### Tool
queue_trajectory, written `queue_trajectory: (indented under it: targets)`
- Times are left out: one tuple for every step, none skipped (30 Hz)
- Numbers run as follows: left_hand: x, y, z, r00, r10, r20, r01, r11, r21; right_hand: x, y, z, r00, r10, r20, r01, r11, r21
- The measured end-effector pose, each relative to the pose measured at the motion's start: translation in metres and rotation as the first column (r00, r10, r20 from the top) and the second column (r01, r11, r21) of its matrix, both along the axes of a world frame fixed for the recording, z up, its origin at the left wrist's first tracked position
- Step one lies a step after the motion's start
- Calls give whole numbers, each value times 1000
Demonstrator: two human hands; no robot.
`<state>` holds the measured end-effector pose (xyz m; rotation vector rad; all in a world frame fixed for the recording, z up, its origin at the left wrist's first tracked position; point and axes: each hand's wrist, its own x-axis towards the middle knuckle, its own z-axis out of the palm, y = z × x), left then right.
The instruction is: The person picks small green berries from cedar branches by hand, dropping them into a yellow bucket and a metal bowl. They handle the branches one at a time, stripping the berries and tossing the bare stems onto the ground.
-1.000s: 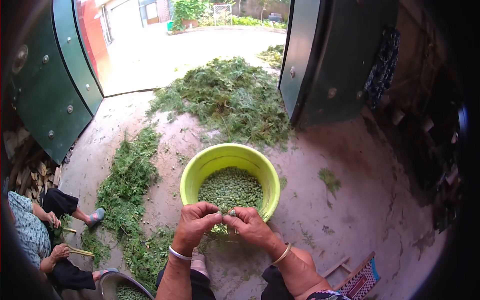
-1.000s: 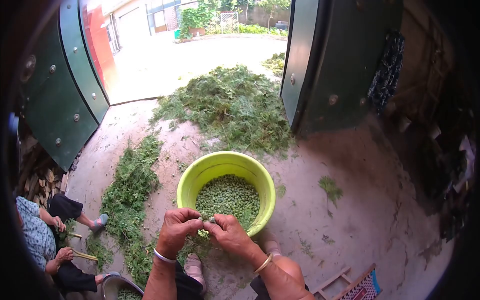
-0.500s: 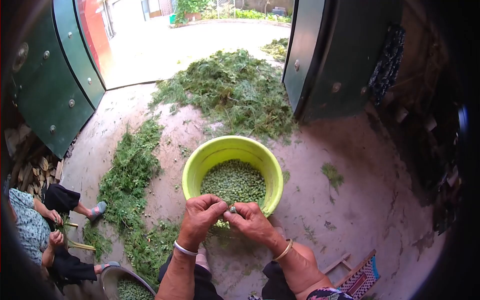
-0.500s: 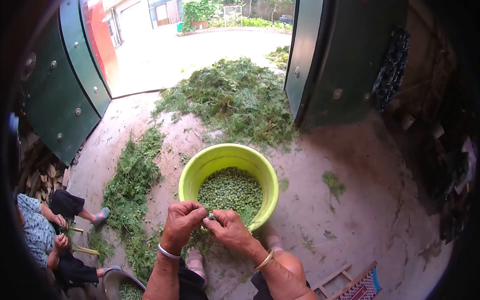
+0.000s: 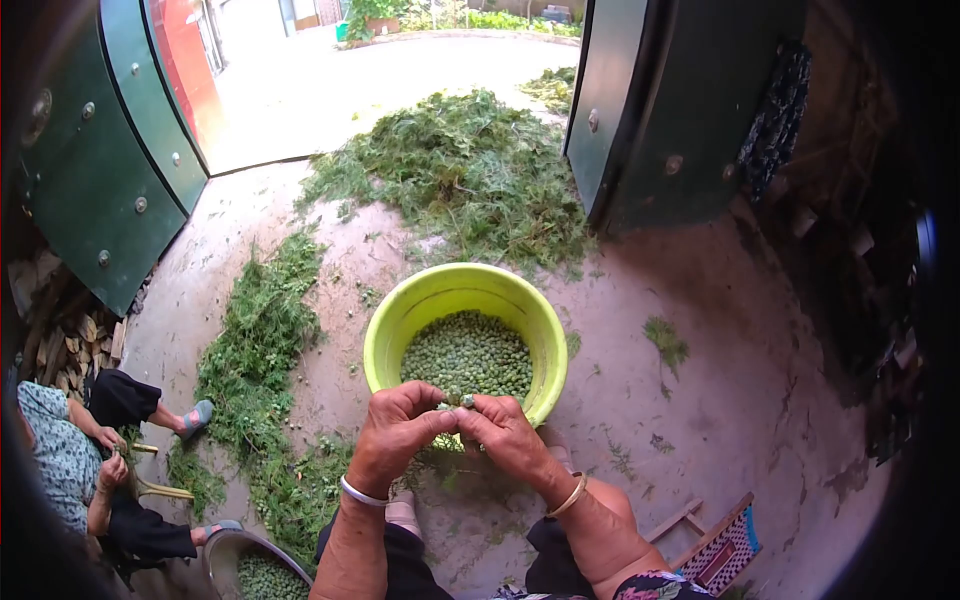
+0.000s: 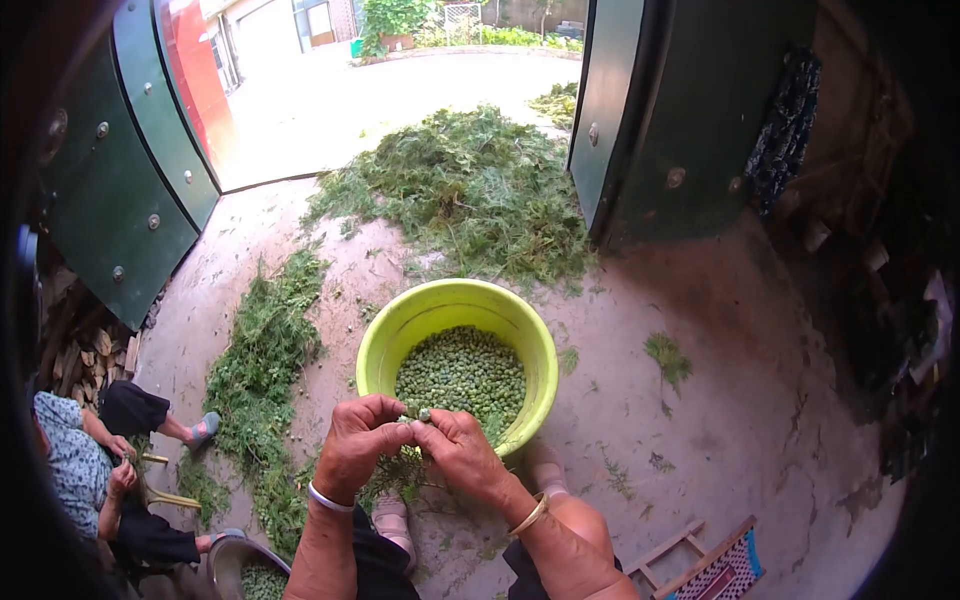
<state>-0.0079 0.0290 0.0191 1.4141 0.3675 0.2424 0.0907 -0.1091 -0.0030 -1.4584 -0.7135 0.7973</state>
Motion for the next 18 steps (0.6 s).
queue_trajectory:
  targets:
    - [0,2,-4,1000,15,-10,-16,998,-61,-1,0,5,997,4,-81,-2,1000,23]
    - [0,3,-7,999,30,-21,-32,992,-122,-2,0,8,987,10,-161,-3,999,46]
    - [0,3,-9,999,29,-21,-32,992,-122,-2,1,6,987,10,-162,-2,999,46]
    - [0,2,-11,999,49,-7,-50,969,-241,-2,1,3,989,23,-148,-14,998,66]
    - [0,2,-13,997,71,4,-65,932,-356,-1,1,1,990,36,-134,-25,996,86]
    - [1,2,-14,998,70,3,-64,932,-356,-1,1,1,990,35,-135,-24,996,86]
    - [1,3,-15,998,50,40,-28,905,-424,-1,1,1,996,28,-87,-22,997,79]
    - [2,3,-15,996,32,79,10,872,-489,-1,0,2,999,21,-39,-19,997,70]
    - [2,4,-17,997,31,77,11,872,-490,-1,0,3,999,20,-41,-17,997,70]
    - [2,4,-18,995,28,99,25,865,-502,-1,-1,5,1000,13,-18,-11,998,68]
    - [2,4,-20,992,26,121,40,857,-513,-1,-1,6,1000,5,7,-6,998,68]
    - [2,4,-21,992,25,121,41,857,-513,-1,-1,6,1000,5,6,-5,998,68]
    - [3,3,-21,993,54,102,4,865,-502,-2,1,5,996,-42,75,38,998,57]
    - [5,1,-21,993,84,82,-33,872,-489,-2,2,3,986,-88,143,82,995,49]
    - [6,-2,-19,993,83,81,-33,871,-490,-3,4,0,986,-89,142,83,995,48]
    - [8,-7,-15,988,155,14,-147,961,-235,-4,5,-5,969,-146,200,137,989,55]
    - [9,-11,-12,970,241,-31,-239,970,43,-4,7,-11,945,-201,257,190,980,65]
    - [11,-13,-15,970,241,-32,-239,970,43,-5,8,-16,945,-201,257,191,980,65]
